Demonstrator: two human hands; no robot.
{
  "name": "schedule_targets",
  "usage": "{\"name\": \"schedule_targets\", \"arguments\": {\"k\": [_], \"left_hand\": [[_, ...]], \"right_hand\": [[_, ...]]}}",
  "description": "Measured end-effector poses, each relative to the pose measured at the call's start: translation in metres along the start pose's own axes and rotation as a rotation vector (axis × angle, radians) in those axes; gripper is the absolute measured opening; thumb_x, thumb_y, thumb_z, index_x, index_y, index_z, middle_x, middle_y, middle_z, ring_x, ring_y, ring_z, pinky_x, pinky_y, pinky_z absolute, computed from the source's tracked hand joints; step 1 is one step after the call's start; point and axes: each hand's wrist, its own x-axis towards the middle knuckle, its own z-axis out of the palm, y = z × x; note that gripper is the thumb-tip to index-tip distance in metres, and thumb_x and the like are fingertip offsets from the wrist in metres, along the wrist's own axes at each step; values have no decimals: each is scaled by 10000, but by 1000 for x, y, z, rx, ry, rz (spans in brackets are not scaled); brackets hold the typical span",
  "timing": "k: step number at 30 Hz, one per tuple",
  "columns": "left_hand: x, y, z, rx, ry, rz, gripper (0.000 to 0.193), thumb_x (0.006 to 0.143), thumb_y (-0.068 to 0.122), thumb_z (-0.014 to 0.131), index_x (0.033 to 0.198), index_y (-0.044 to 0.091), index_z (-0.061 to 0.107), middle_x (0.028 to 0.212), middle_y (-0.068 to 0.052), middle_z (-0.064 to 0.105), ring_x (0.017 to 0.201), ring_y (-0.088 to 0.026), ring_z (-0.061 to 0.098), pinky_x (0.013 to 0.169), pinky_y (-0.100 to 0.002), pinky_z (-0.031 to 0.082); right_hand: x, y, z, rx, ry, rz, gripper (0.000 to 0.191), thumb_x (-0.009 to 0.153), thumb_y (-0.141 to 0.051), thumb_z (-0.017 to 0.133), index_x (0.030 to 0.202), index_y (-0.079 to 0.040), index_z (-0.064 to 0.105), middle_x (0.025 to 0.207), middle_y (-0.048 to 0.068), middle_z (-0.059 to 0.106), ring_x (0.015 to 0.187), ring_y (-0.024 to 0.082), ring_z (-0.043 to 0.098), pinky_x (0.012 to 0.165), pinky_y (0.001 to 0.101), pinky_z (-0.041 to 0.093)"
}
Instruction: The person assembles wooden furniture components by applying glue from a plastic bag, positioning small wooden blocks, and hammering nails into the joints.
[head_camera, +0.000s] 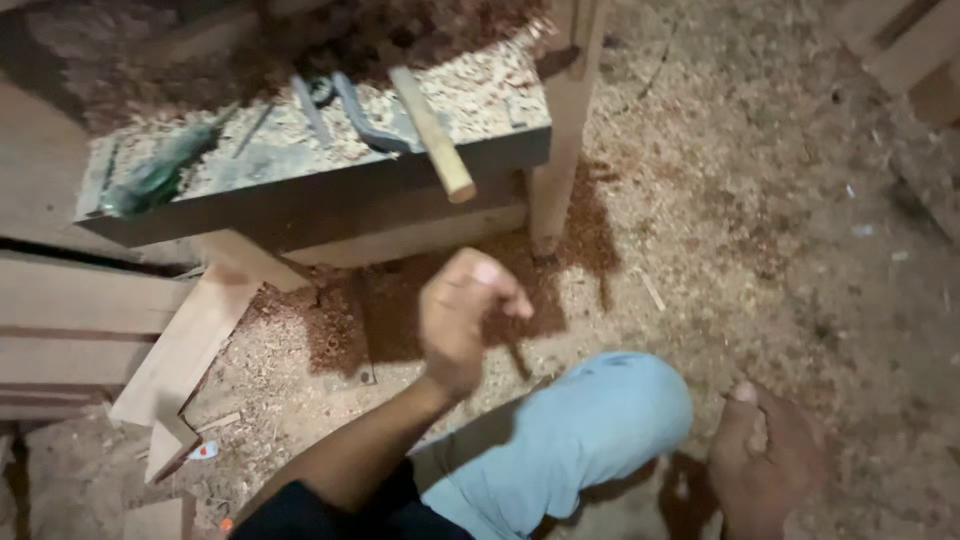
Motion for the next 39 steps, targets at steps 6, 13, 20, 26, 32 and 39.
{"name": "schedule_targets", "arguments": {"k": [6,13,20,26,32,39], "left_hand": [[48,74,-24,-477,51,-597,561,946,557,378,1118,63,580,904,-145,679,770,-224,691,672,-349,595],[41,61,-18,-447,-152,-418,290,1071,363,487,1023,78,515,748,-34,542,663,-174,622,552,-310,516],[-72,23,45,-20,-496,-263,300,1108,315,523,1064,20,555,817,-104,642,714,-193,635,640,-346,522],[-172,-19,130,643,-1337,17,484,980,365,600,1309,17,531,1003,-243,710,931,-447,683,778,-534,542],[-221,-60,160,950,-1761,44,680,940,477,603,1449,50,461,1049,-250,720,976,-449,680,829,-574,534],[-246,-33,217,1065,-1899,217,724,932,477,593,1530,121,393,1182,-229,684,1023,-454,662,879,-541,534]], "right_hand": [[32,-106,30,95,-69,-98,112,1034,-115,708,1081,-18,740,962,149,729,894,297,691,875,407,522],[9,-141,-13,122,-106,-91,143,1016,-134,702,1090,-18,739,1033,152,735,919,286,706,877,376,535],[-9,-134,-60,615,-119,417,293,1071,-223,648,1240,3,725,1170,117,752,1096,193,698,978,320,535],[-71,-47,-124,1234,-193,541,475,992,-73,670,1434,-4,509,1085,138,687,969,179,682,811,300,546],[-261,61,-217,300,415,1273,105,988,-80,619,1086,-44,618,756,67,558,569,174,483,471,348,383],[-554,-9,-258,-350,706,1575,282,997,-317,663,1062,-47,710,805,101,638,707,223,599,655,426,484]]}}
